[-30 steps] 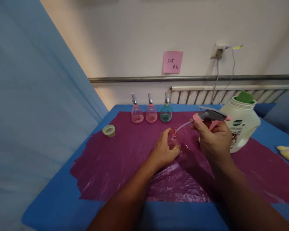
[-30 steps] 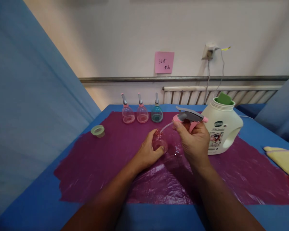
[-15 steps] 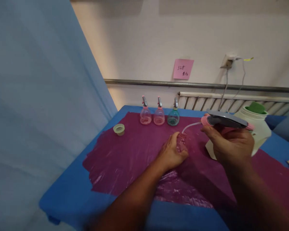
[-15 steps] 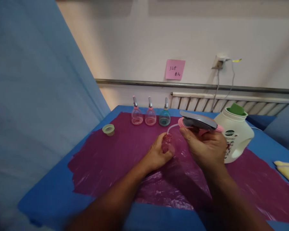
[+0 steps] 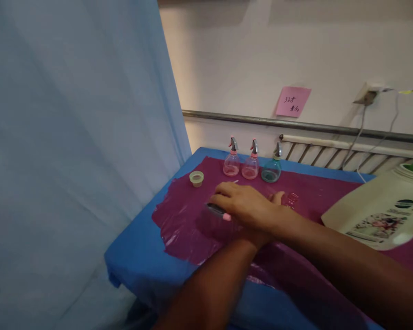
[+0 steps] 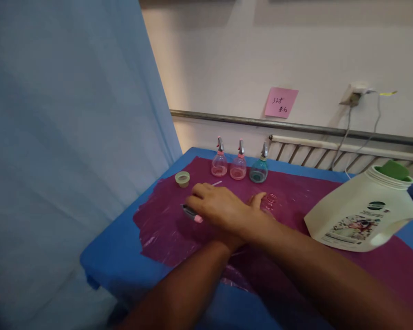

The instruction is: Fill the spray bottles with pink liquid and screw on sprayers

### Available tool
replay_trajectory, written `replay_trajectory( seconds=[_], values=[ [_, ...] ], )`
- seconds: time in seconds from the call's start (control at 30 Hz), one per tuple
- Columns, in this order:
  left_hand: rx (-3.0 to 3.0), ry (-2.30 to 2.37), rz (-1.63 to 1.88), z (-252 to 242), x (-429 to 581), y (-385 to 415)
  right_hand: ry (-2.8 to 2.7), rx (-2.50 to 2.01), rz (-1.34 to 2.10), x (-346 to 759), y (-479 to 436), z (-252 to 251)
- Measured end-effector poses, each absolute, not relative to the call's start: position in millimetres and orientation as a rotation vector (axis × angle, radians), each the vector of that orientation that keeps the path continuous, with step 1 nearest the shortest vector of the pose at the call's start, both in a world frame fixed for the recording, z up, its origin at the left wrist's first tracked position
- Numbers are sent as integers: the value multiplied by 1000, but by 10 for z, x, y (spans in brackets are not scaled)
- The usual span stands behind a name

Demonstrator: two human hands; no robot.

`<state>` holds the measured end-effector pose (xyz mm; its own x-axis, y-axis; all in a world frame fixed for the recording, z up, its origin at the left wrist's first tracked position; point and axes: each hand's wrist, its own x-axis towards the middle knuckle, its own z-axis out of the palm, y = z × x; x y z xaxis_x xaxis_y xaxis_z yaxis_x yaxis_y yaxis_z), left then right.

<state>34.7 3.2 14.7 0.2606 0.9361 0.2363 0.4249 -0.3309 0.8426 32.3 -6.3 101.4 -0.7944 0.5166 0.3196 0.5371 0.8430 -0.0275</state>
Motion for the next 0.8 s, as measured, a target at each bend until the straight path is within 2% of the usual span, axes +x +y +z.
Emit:
replay_trajectory(
  seconds=[0.3,0.57,0.8],
  values=[
    [2026,1099,782,47,112,-114,-3175,-630,-296,-550,413,685],
    [2044,1081,723,-24,146,-49,-3091,-731,-128,-386,464,334],
    [1970,1098,747,-13,148,67,-2889,-862,-215,-168,344,511]
  ],
)
